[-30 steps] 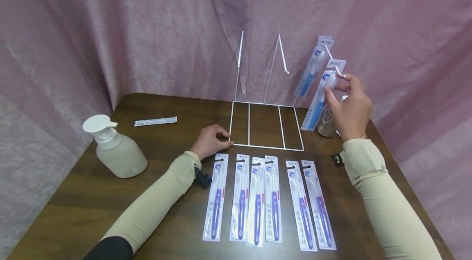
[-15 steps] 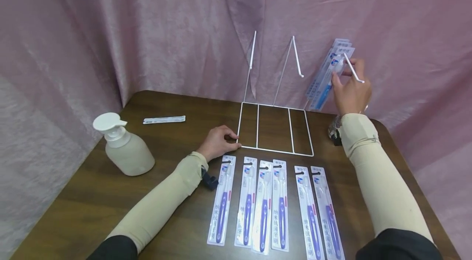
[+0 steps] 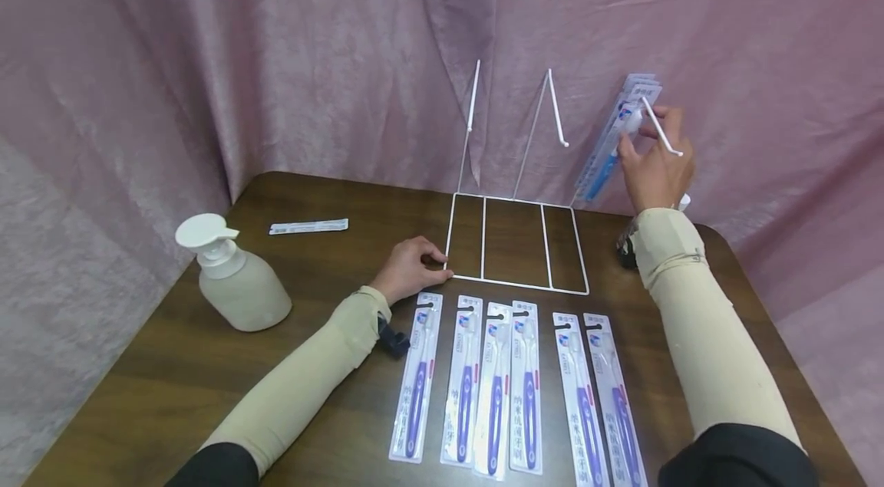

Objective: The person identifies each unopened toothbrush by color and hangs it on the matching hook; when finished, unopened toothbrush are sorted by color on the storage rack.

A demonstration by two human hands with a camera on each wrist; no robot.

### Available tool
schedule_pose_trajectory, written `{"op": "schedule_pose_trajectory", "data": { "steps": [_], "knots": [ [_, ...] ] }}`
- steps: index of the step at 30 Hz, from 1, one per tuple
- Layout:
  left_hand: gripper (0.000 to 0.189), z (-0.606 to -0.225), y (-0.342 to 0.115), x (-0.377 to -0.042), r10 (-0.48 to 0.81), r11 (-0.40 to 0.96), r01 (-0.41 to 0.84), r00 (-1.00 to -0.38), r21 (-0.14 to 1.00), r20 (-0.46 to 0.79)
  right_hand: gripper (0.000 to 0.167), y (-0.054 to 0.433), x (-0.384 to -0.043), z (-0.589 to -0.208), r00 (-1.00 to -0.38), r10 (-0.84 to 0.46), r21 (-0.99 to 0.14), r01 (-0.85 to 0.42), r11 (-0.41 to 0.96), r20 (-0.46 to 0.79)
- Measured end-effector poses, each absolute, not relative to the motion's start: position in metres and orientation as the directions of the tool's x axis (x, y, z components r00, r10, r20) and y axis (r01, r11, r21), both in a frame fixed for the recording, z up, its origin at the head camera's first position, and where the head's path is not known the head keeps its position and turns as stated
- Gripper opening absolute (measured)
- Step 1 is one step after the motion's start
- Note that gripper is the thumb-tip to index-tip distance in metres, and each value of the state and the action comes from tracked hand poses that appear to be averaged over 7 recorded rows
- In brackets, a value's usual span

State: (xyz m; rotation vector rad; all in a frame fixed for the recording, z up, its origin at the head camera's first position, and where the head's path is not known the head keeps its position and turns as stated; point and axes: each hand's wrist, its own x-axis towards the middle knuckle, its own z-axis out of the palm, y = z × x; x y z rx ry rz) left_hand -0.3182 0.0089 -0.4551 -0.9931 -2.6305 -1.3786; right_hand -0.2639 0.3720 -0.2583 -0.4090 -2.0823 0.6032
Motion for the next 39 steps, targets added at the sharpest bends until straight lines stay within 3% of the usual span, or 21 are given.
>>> {"op": "schedule_pose_trajectory", "data": {
  "steps": [4,9,12,16,19,23,27,39],
  "knots": [
    [0.024,-0.456,0.007,-0.318,0.525,0.413,0.545,-0.797,0.729,0.299,0.051,0.369,-0.24,-0.261,-0.607,0.495,-0.585,0.06,0.809,0.622],
    [0.024,-0.458,0.003,-0.317,0.534,0.412,0.54,-0.796,0.734,0.286,0.032,0.37,-0.179,-0.279,-0.802,0.315,-0.454,0.062,0.889,0.507],
    [0.025,-0.457,-0.001,-0.32,0.533,0.422,0.537,-0.799,0.731,0.279,0.026,0.369,-0.145,-0.297,-0.9,0.197,-0.383,0.036,0.923,0.389],
    [0.025,-0.451,-0.01,-0.327,0.522,0.421,0.541,-0.801,0.728,0.293,0.032,0.365,-0.115,-0.325,-0.984,0.065,-0.357,0.002,0.934,0.164],
    [0.025,-0.448,-0.017,-0.33,0.523,0.424,0.539,-0.802,0.728,0.289,0.039,0.361,-0.101,-0.344,-0.999,-0.01,-0.368,-0.021,0.93,0.03],
    [0.025,-0.449,-0.027,-0.334,0.526,0.44,0.522,-0.809,0.73,0.262,0.049,0.351,-0.09,-0.364,-0.999,-0.024,-0.371,-0.006,0.929,-0.046],
    [0.026,-0.449,-0.031,-0.334,0.518,0.43,0.521,-0.811,0.737,0.27,0.054,0.341,-0.087,-0.374,-0.998,0.011,-0.337,0.03,0.941,-0.059],
    [0.026,-0.449,-0.03,-0.333,0.509,0.451,0.514,-0.82,0.73,0.263,0.051,0.322,-0.084,-0.382,-0.988,0.149,-0.252,0.151,0.956,-0.028]
  ]
}}
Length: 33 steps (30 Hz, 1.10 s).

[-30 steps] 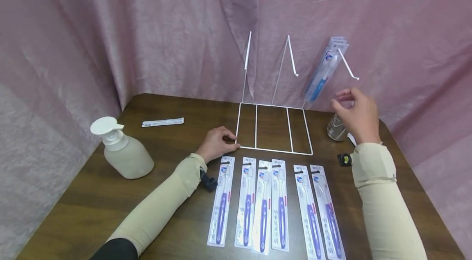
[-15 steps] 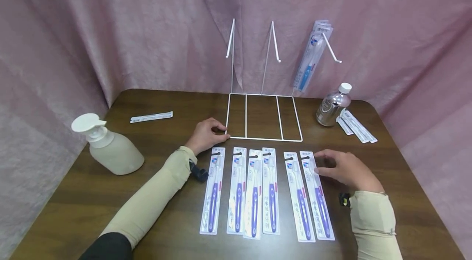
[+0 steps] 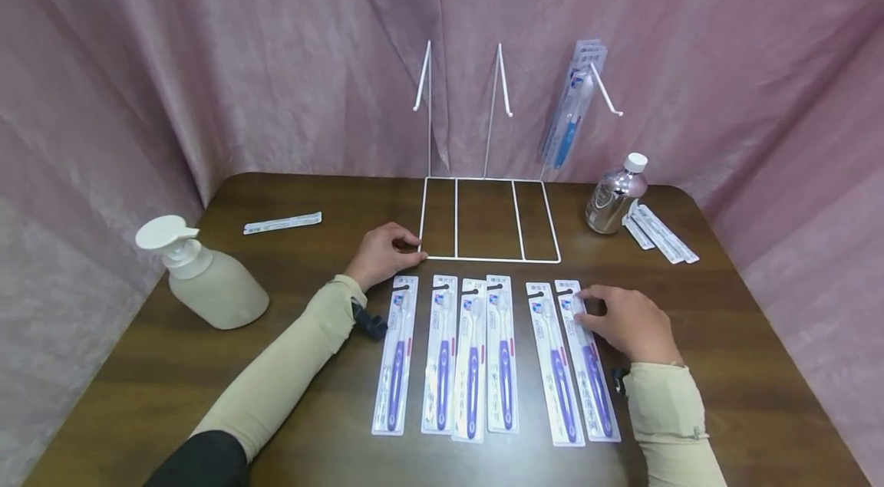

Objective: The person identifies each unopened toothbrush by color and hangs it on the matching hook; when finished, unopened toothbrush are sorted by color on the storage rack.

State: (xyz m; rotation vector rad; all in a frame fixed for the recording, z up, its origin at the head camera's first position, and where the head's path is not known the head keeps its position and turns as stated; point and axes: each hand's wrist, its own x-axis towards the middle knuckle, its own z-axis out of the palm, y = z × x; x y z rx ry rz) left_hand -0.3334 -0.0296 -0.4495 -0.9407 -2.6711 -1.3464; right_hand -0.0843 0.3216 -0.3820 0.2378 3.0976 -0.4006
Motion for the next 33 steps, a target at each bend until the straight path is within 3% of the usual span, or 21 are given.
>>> {"op": "schedule_pose_trajectory", "data": {
  "steps": [6,14,19,22,26,30,33],
  "knots": [
    [0.025,-0.452,-0.032,-0.334,0.505,0.447,0.514,-0.821,0.732,0.268,0.048,0.323,-0.089,-0.39,-0.985,0.169,-0.297,0.157,0.942,0.017],
    [0.025,-0.453,-0.031,-0.333,0.499,0.456,0.507,-0.826,0.731,0.262,0.044,0.328,-0.088,-0.385,-0.985,0.171,-0.465,0.136,0.875,0.034],
    [0.024,-0.456,-0.027,-0.332,0.511,0.456,0.52,-0.817,0.722,0.266,0.042,0.322,-0.087,-0.369,-0.97,0.162,-0.458,0.062,0.887,0.182],
    [0.024,-0.457,-0.024,-0.332,0.517,0.446,0.53,-0.811,0.721,0.276,0.041,0.31,-0.094,-0.345,-0.915,0.142,-0.415,-0.03,0.909,0.378],
    [0.024,-0.457,-0.024,-0.332,0.513,0.447,0.529,-0.812,0.722,0.278,0.041,0.283,-0.111,-0.305,-0.763,0.091,-0.321,-0.158,0.934,0.64],
    [0.023,-0.457,-0.025,-0.332,0.506,0.451,0.527,-0.816,0.72,0.28,0.04,0.254,-0.128,-0.274,-0.607,0.028,-0.249,-0.282,0.926,0.794],
    [0.023,-0.456,-0.025,-0.333,0.5,0.451,0.527,-0.818,0.72,0.285,0.039,0.239,-0.142,-0.26,-0.533,0.0,-0.221,-0.352,0.91,0.846]
  ]
}}
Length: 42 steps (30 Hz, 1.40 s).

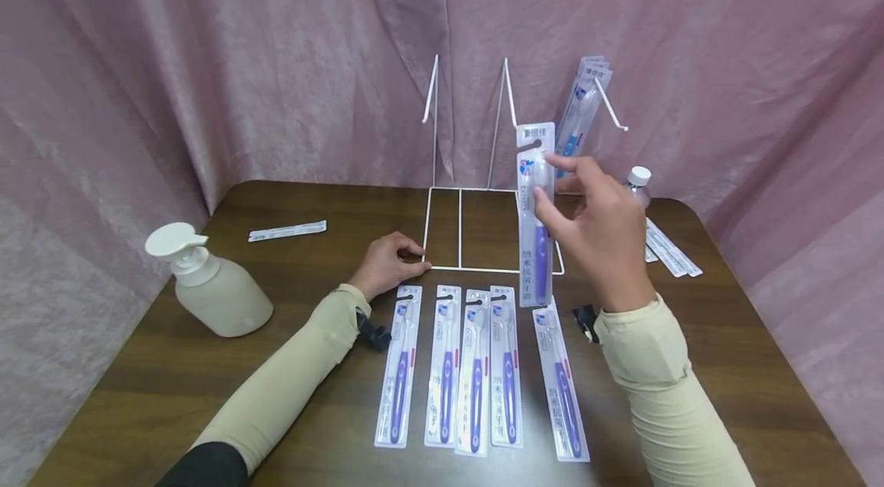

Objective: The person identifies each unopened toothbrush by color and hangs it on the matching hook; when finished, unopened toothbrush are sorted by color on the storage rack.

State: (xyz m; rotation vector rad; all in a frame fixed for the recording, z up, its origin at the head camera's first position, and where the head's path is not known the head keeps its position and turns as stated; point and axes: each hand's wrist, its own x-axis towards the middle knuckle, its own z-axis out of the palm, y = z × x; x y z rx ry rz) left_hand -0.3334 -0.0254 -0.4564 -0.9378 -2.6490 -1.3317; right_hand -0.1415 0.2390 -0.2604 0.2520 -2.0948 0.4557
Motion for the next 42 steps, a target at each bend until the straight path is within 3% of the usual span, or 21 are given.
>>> {"op": "schedule_pose_trajectory", "data": {
  "steps": [3,10,16,27,42],
  "knots": [
    [0.023,-0.456,-0.026,-0.334,0.494,0.452,0.526,-0.82,0.72,0.289,0.037,0.229,-0.154,-0.256,-0.508,0.006,-0.227,-0.375,0.899,0.862],
    [0.023,-0.454,-0.026,-0.333,0.49,0.464,0.53,-0.821,0.71,0.293,0.037,0.222,-0.177,-0.261,-0.511,0.091,-0.302,-0.348,0.888,0.855],
    [0.023,-0.453,-0.022,-0.332,0.491,0.46,0.528,-0.821,0.714,0.291,0.037,0.227,-0.202,-0.266,-0.555,0.129,-0.353,-0.318,0.88,0.822],
    [0.023,-0.466,-0.013,-0.33,0.503,0.446,0.517,-0.82,0.73,0.273,0.045,0.245,-0.277,-0.276,-0.612,0.218,-0.442,-0.242,0.864,0.76],
    [0.023,-0.466,-0.006,-0.338,0.516,0.415,0.584,-0.783,0.698,0.348,0.047,0.264,-0.35,-0.254,-0.667,0.35,-0.525,-0.071,0.848,0.657]
  ]
}}
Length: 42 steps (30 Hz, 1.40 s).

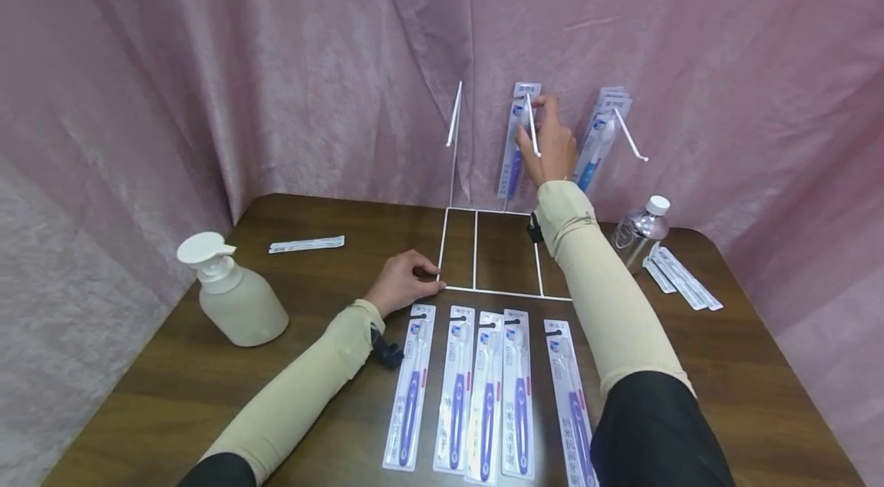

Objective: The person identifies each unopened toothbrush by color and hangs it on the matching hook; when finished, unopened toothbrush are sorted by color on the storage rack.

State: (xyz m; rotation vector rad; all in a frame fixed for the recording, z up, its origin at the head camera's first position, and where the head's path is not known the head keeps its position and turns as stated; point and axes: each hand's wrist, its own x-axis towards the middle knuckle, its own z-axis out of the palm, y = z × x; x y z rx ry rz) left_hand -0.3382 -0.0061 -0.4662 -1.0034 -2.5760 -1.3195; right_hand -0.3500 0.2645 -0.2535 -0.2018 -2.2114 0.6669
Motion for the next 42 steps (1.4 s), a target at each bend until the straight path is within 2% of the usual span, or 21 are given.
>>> {"op": "schedule_pose_trajectory", "data": {
  "steps": [6,9,12,15,19,22,26,29,33,42],
  "knots": [
    [0.022,-0.469,-0.004,-0.34,0.518,0.404,0.587,-0.779,0.702,0.353,0.049,0.268,-0.346,-0.253,-0.672,0.335,-0.522,-0.089,0.848,0.66],
    [0.022,-0.467,-0.003,-0.339,0.514,0.407,0.579,-0.785,0.706,0.347,0.052,0.27,-0.327,-0.253,-0.711,0.305,-0.531,-0.112,0.84,0.633],
    [0.022,-0.465,-0.002,-0.336,0.518,0.412,0.576,-0.785,0.706,0.339,0.049,0.276,-0.287,-0.257,-0.782,0.256,-0.513,-0.094,0.853,0.568],
    [0.023,-0.465,-0.001,-0.336,0.525,0.406,0.584,-0.779,0.703,0.343,0.038,0.288,-0.239,-0.27,-0.859,0.174,-0.439,-0.065,0.896,0.482],
    [0.024,-0.467,-0.007,-0.339,0.528,0.4,0.569,-0.784,0.718,0.327,0.03,0.307,-0.183,-0.301,-0.951,0.079,-0.334,-0.027,0.942,0.3],
    [0.023,-0.466,-0.013,-0.341,0.516,0.413,0.545,-0.8,0.73,0.306,0.032,0.321,-0.154,-0.328,-0.988,0.043,-0.308,-0.005,0.951,0.148],
    [0.021,-0.464,-0.02,-0.343,0.501,0.425,0.526,-0.815,0.737,0.293,0.038,0.328,-0.129,-0.362,-1.0,0.015,-0.355,0.009,0.935,0.014],
    [0.021,-0.463,-0.023,-0.343,0.508,0.429,0.523,-0.814,0.736,0.283,0.044,0.324,-0.118,-0.377,-0.999,0.009,-0.389,0.022,0.921,-0.037],
    [0.021,-0.463,-0.027,-0.344,0.511,0.432,0.527,-0.812,0.732,0.283,0.051,0.31,-0.11,-0.382,-0.999,0.017,-0.365,0.028,0.931,-0.035],
    [0.02,-0.462,-0.037,-0.342,0.499,0.434,0.527,-0.816,0.73,0.292,0.053,0.277,-0.103,-0.388,-0.998,0.047,-0.202,0.041,0.979,0.027]
  ]
}}
